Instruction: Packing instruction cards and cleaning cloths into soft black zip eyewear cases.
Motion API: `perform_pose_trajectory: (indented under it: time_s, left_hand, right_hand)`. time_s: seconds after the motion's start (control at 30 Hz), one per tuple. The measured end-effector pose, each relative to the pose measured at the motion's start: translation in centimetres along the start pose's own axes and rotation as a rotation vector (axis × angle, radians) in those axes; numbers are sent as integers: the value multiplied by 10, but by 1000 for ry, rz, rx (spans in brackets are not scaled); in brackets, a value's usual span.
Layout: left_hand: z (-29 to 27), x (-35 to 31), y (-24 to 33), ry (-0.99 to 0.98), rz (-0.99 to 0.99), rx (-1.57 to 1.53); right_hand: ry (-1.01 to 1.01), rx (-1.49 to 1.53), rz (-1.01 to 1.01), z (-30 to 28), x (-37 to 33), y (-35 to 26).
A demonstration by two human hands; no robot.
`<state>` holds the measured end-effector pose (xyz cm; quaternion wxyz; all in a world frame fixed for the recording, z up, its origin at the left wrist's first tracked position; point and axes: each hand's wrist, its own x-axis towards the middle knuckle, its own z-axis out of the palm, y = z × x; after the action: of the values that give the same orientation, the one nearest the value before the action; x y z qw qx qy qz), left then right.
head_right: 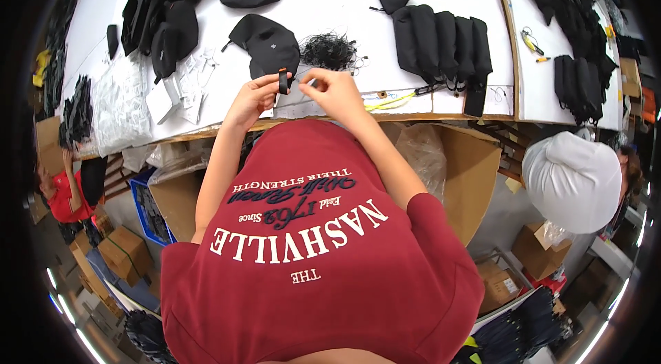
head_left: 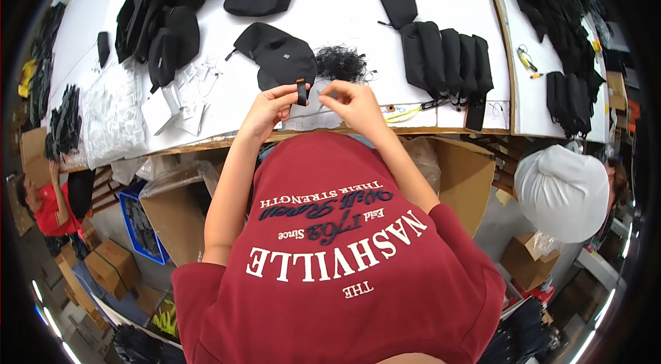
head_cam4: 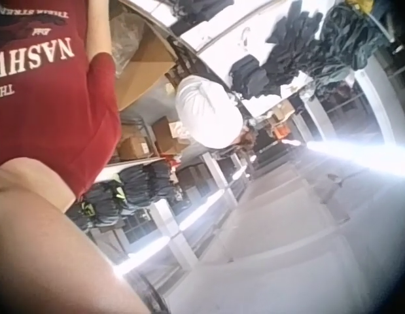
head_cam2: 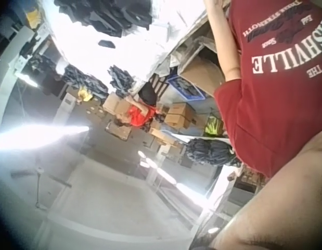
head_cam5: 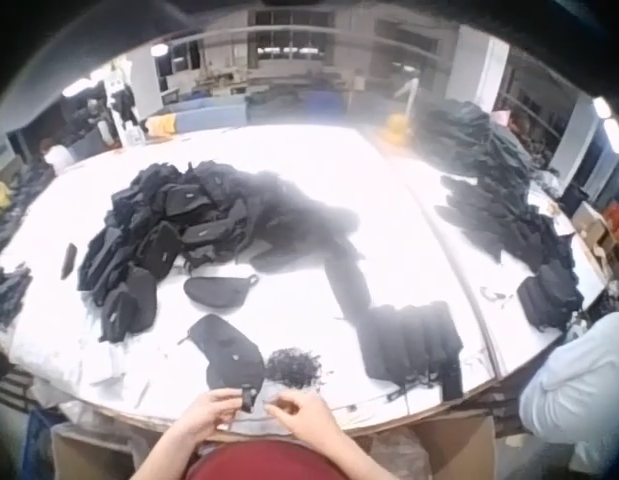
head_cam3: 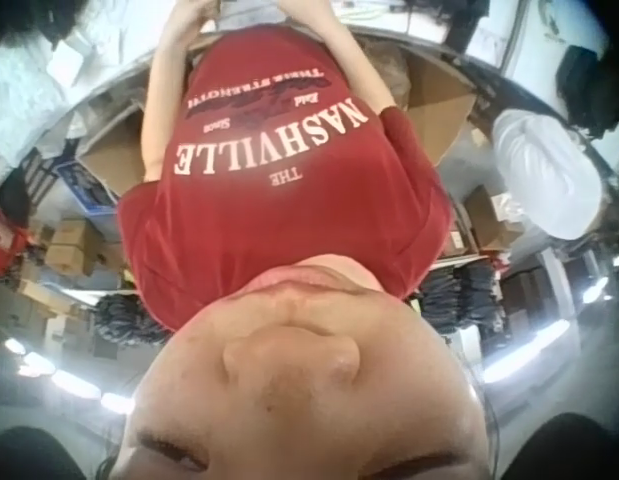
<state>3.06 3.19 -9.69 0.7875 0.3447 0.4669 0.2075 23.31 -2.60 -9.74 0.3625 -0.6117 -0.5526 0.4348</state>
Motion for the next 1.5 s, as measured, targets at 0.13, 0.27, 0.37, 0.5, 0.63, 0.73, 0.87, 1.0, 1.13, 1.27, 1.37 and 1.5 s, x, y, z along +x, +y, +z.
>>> perform_pose_trajectory:
  time_s: [0.13, 0.27, 0.37, 0.5, 0.63, 0.73, 0.87, 1.0, 1.13, 1.27, 1.37, 1.5]
  left_hand:
    - [9, 6, -7, 132, 113, 344]
    - [7, 2, -7, 232, 189, 485]
    - [7, 2, -9, 192, 294, 467]
    - [4, 1, -8, 147, 240, 397]
    - [5, -6, -8, 200, 278, 482]
    - [9, -8, -5, 226, 473, 589]
    - [7, -15, -9, 267, 477, 467]
    - [23, -25, 3, 436, 640, 349]
    - [24, -33, 13, 265, 597, 138]
    - [41, -40, 29, 131, 577, 3]
    - [47, -40, 30, 1, 591, 28]
    - [50, -37, 28, -64, 576, 22]
  right_hand:
    - [25, -33, -20, 9, -2, -11]
    - [120, -27, -190, 18, -1, 5]
    - [94, -20, -114, 13, -6, -4]
    - [89, 9, -102, 12, -6, -4]
    - [90, -34, -129, 18, -3, -2]
    - [89, -70, -165, 21, -3, -2]
    - [-32, 231, -72, 17, 0, -9]
    - [-39, 761, -61, 7, 6, 10]
    - [-61, 827, 17, -21, -8, -22]
    - [-110, 819, 37, -23, -9, -32]
    - [-108, 845, -41, -17, -8, -32]
    - [156, 245, -100, -11, -1, -31]
